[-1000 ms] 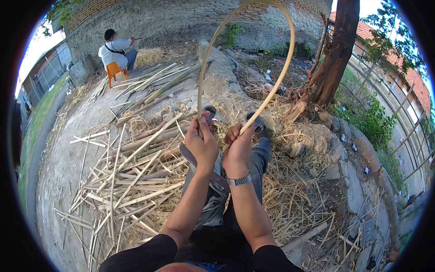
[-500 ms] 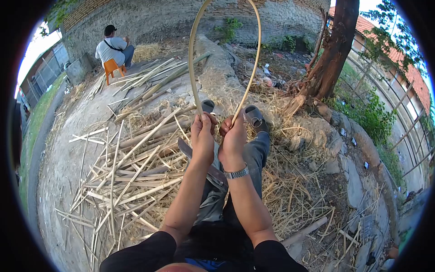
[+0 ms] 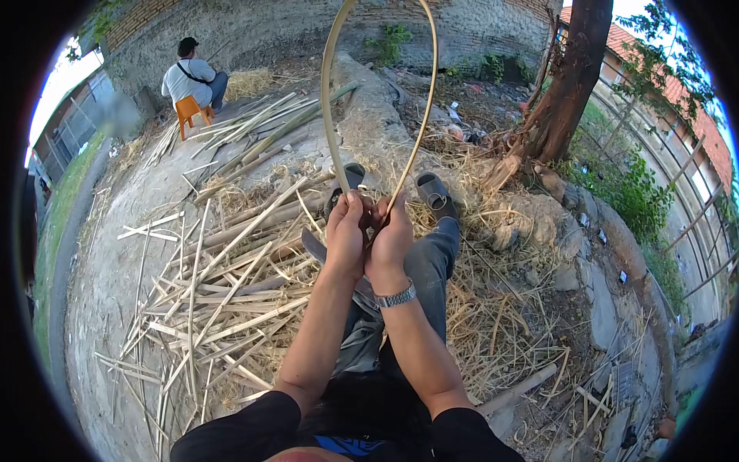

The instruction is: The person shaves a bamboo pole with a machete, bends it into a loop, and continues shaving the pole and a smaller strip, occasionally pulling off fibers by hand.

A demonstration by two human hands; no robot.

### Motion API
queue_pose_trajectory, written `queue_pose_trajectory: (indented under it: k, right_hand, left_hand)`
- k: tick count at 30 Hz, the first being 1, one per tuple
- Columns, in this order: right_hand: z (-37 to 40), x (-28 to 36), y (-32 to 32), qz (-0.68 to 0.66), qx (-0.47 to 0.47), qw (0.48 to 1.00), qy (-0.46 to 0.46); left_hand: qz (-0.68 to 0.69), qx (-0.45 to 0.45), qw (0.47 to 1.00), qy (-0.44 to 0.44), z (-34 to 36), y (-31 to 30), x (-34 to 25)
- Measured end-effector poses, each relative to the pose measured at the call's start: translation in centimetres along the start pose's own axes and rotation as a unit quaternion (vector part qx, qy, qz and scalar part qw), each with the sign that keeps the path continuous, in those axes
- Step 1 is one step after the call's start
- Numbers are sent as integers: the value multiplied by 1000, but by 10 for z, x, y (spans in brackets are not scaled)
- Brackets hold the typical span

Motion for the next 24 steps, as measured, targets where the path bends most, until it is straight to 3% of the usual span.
queue_pose_trajectory:
  k: [13,14,16,17,18,19,20,21,23,24]
  right_hand:
    - [2,-13,-21,-38,34,999,16]
    - [-4,-4,-33,62,-9,997,-47]
    - [-20,32,-66,241,-98,951,-167]
    - [-33,62,-90,318,-145,910,-224]
    - [-41,100,-116,481,-222,804,-271]
    - [-57,132,-149,556,-242,737,-298]
    - [-56,170,-158,612,-240,699,-281]
    - [-65,197,-178,659,-269,637,-296]
    - [-66,244,-190,690,-226,629,-278]
    - [-72,256,-201,695,-227,627,-269]
  left_hand:
    - [-29,-15,999,2,3,-13,14]
    - [-149,-49,986,62,-1,-25,11]
    - [-357,-91,907,201,-24,-77,-17]
    - [-460,-153,839,246,-34,-106,-47]
    - [-514,-170,813,215,-42,-134,-82]
    - [-587,-167,743,276,-49,-163,-112]
    - [-633,-177,723,210,-36,-158,-150]
    - [-670,-142,699,205,-38,-180,-177]
    - [-727,-65,643,234,-31,-204,-221]
    - [-724,-18,656,212,-30,-225,-238]
Point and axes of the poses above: each hand's wrist, its own z-axis away from the middle knuckle, its own y-axis out of the palm, x = y × z, the point moved 3 cm from there along -z, towards the middle knuckle, and after that the axes turned 6 degrees about z, right-handed, at the moved point
